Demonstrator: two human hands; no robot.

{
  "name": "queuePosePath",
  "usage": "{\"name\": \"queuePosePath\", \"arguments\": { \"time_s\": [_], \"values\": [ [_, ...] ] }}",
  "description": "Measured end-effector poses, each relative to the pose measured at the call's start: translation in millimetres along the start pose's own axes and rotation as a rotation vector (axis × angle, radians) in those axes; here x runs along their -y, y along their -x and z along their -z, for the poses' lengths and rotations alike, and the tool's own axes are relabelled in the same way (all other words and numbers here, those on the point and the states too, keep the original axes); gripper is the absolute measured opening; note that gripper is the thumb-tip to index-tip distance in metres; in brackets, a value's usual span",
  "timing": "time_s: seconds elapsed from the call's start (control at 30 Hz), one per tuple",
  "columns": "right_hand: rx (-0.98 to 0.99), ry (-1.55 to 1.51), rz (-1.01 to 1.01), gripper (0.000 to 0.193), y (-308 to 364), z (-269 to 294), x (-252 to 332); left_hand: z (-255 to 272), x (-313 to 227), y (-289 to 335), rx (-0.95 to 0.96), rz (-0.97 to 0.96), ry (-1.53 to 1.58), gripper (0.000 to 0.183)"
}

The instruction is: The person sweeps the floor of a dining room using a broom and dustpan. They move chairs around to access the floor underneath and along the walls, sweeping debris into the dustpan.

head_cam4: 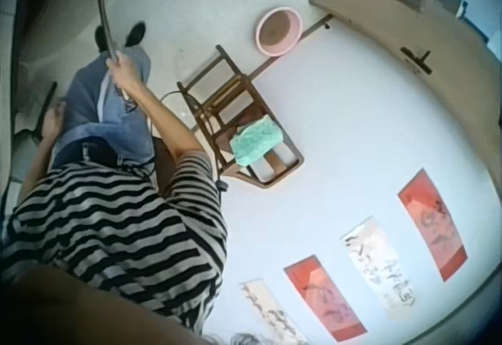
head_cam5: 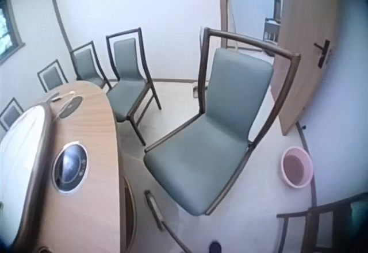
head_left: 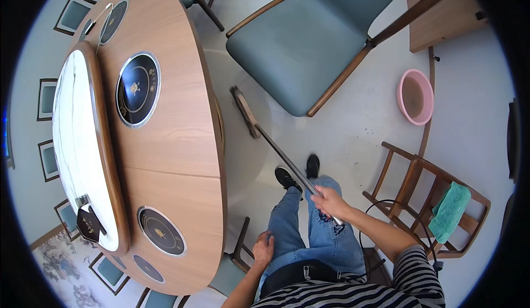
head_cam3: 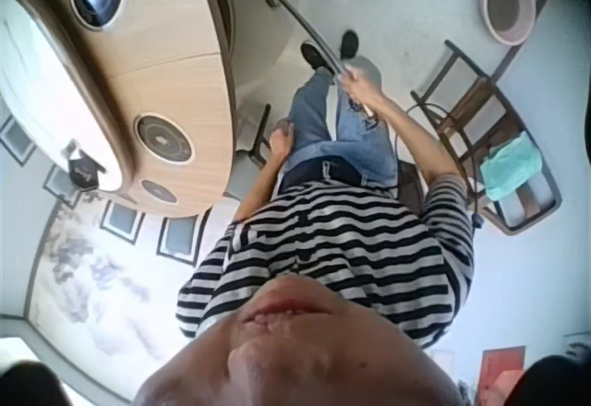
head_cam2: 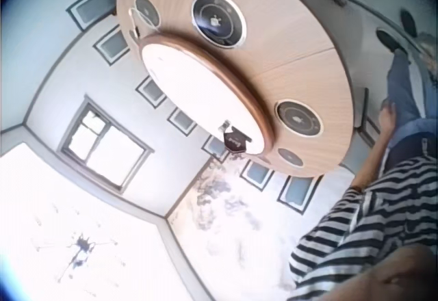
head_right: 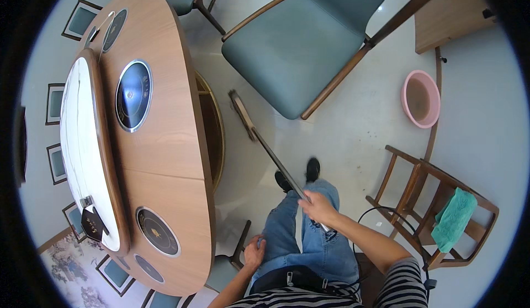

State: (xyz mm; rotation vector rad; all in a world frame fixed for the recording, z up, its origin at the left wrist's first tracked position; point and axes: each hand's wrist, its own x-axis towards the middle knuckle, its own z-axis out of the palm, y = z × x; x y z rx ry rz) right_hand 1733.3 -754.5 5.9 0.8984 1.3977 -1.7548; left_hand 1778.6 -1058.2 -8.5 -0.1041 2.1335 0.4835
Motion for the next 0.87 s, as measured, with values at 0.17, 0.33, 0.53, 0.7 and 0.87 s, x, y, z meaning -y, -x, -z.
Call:
{"name": "queuePosePath", "arguments": {
  "time_s": [0.17, 0.33, 0.53, 0.7, 0.87],
  "values": [
    [-0.033, -0.010, 0.178, 0.016, -104, -9, 74, 23, -16, -17, 0.035, 0.103, -0.054, 0.028],
    [0.012, -0.176, 0.163, 0.015, -197, -15, 167, 39, -42, -30, 0.076, 0.241, 0.025, 0.028],
    [0.095, -0.345, 0.215, 0.016, -311, -28, 247, 53, -84, -53, 0.139, 0.328, 0.071, 0.028],
    [0.099, -0.532, 0.090, 0.020, -412, -75, 315, 120, -110, -54, 0.216, 0.432, 0.159, 0.029],
    [0.154, -0.279, -0.202, 0.032, -470, -100, 307, 189, -139, -64, 0.327, 0.537, 0.220, 0.032]
  ]
}}
